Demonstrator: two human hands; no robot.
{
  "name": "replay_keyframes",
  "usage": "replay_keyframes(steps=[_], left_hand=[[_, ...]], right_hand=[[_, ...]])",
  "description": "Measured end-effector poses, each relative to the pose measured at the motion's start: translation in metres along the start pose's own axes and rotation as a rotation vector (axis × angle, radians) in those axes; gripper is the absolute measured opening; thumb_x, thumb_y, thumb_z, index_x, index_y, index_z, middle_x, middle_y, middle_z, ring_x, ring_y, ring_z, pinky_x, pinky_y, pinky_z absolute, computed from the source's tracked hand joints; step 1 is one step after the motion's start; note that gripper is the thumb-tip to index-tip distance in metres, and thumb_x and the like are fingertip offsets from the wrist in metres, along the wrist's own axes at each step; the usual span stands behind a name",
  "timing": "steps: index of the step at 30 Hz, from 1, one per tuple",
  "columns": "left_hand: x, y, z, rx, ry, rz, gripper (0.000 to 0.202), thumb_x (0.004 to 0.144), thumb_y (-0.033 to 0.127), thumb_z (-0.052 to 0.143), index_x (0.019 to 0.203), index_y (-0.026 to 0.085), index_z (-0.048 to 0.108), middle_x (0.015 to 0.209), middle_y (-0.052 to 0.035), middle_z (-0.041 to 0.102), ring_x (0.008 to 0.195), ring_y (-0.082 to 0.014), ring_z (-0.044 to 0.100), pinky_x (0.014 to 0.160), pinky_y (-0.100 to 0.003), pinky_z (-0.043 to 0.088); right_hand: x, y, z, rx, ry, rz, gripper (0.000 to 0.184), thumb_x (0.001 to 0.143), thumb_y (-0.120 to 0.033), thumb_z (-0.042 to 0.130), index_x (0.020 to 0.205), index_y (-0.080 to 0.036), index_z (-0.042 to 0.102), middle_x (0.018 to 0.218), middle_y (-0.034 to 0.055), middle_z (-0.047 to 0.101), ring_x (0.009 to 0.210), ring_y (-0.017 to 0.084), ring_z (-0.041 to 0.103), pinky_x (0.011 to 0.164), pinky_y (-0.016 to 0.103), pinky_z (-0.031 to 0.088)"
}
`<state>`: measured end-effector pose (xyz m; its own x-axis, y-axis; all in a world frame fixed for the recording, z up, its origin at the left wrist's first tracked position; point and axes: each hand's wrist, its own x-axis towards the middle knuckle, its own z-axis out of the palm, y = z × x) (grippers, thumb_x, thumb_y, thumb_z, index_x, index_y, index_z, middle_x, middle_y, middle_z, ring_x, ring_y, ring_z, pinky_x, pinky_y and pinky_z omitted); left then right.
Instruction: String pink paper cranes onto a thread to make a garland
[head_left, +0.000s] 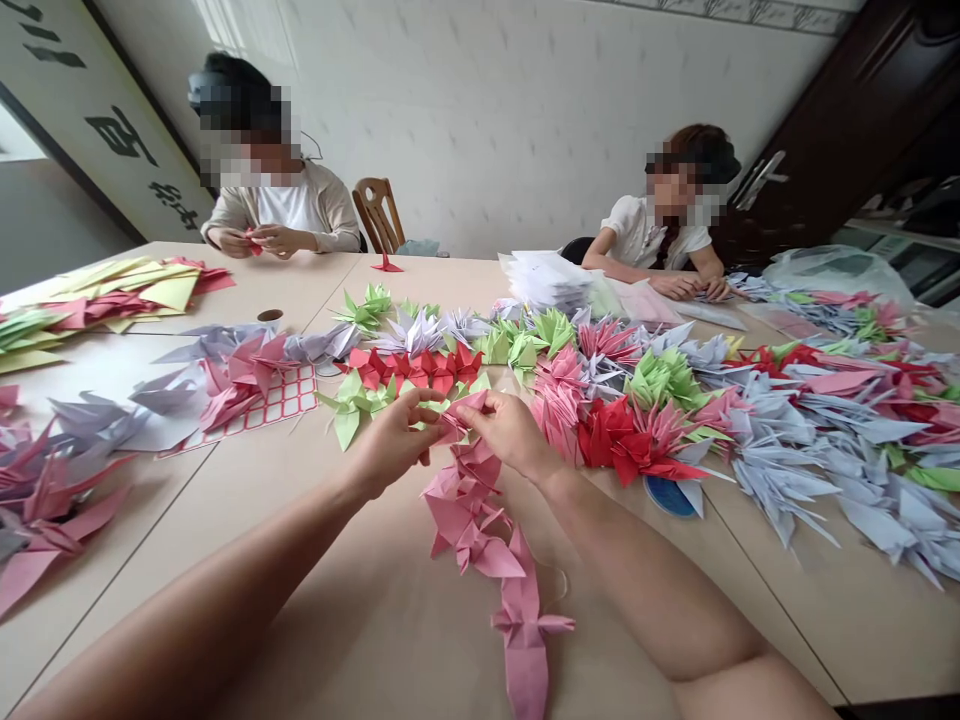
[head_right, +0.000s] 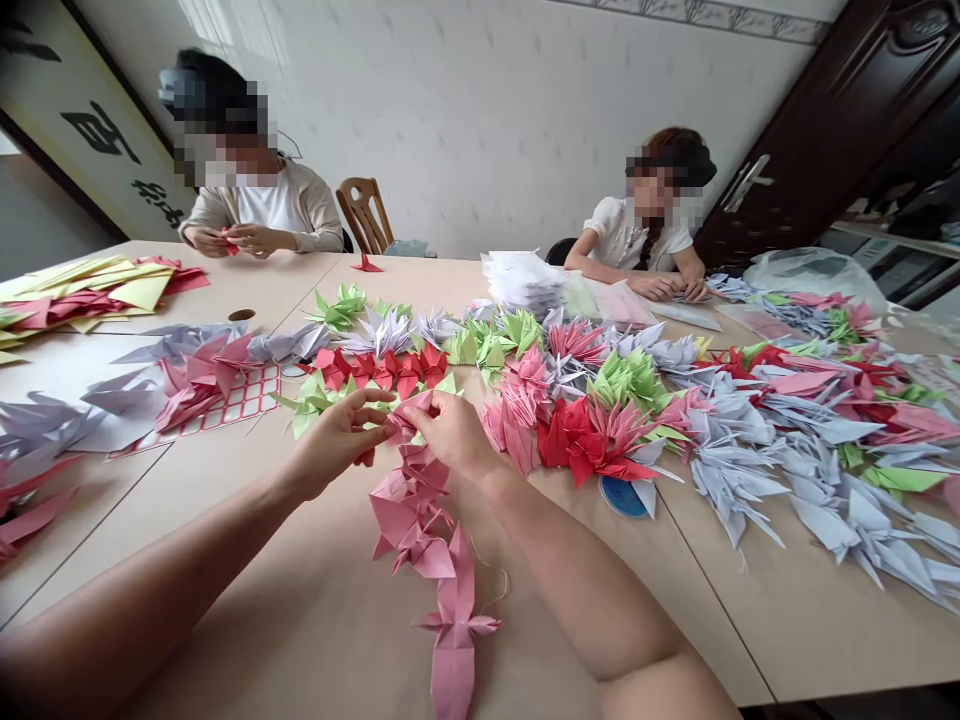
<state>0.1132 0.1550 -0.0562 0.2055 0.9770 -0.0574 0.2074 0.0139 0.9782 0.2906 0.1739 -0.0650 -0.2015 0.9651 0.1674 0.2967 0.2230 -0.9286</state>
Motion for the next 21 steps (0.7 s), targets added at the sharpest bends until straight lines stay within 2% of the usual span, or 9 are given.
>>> replay_keyframes(steps=[3, 6, 10, 16, 21], left_hand=[[-0.0011, -0.0057, -0.0006, -0.098, -0.059, -0.011, 0.036, 0.078, 0.034, 0.066, 0.107, 0.018, 0.053, 0.078, -0.0019, 0.065, 0.062, -0.0137, 0.06, 0.058, -0.028, 0.047], [-0.001, -0.0092, -0.0017, -0.147, -0.074, 0.016, 0.033, 0.077, 0.031, 0.066, 0.105, 0.017, 0.055, 0.078, -0.0015, 0.063, 0.072, -0.0141, 0.059, 0.067, -0.028, 0.047], [0.0012, -0.0102, -0.0038, -0.14, -0.081, 0.021, 0.031, 0.078, 0.029, 0.067, 0.105, 0.017, 0.057, 0.077, -0.0006, 0.061, 0.07, -0.0136, 0.056, 0.065, -0.027, 0.045], [0.0055, -0.0106, -0.0073, -0.126, -0.134, -0.004, 0.033, 0.074, 0.037, 0.072, 0.099, 0.018, 0.064, 0.079, -0.002, 0.062, 0.072, -0.0144, 0.054, 0.064, -0.026, 0.043], [0.0075, -0.0117, -0.0093, -0.063, -0.182, 0.006, 0.022, 0.077, 0.04, 0.069, 0.077, 0.018, 0.067, 0.069, -0.0001, 0.057, 0.063, -0.0127, 0.047, 0.059, -0.024, 0.038]], right_hand=[[-0.0015, 0.0079, 0.0036, 0.051, -0.02, 0.013, 0.022, 0.081, -0.034, 0.062, 0.077, -0.014, 0.069, 0.078, 0.0047, 0.07, 0.075, 0.018, 0.064, 0.069, 0.027, 0.047], [-0.0036, 0.0115, 0.0035, 0.129, -0.049, 0.024, 0.027, 0.083, -0.038, 0.059, 0.074, -0.014, 0.068, 0.077, 0.0041, 0.069, 0.074, 0.017, 0.063, 0.068, 0.026, 0.047], [-0.0031, 0.0096, 0.0014, 0.229, -0.04, 0.042, 0.028, 0.082, -0.04, 0.059, 0.073, -0.015, 0.066, 0.074, 0.0035, 0.067, 0.072, 0.016, 0.061, 0.067, 0.027, 0.047], [-0.0006, 0.01, 0.0001, 0.356, -0.069, 0.083, 0.032, 0.078, -0.046, 0.062, 0.077, -0.014, 0.067, 0.079, 0.0047, 0.068, 0.076, 0.017, 0.062, 0.072, 0.029, 0.05], [-0.0013, 0.0084, 0.0003, 0.38, -0.092, 0.089, 0.033, 0.078, -0.046, 0.063, 0.08, -0.014, 0.067, 0.081, 0.0049, 0.067, 0.077, 0.017, 0.062, 0.074, 0.029, 0.049]])
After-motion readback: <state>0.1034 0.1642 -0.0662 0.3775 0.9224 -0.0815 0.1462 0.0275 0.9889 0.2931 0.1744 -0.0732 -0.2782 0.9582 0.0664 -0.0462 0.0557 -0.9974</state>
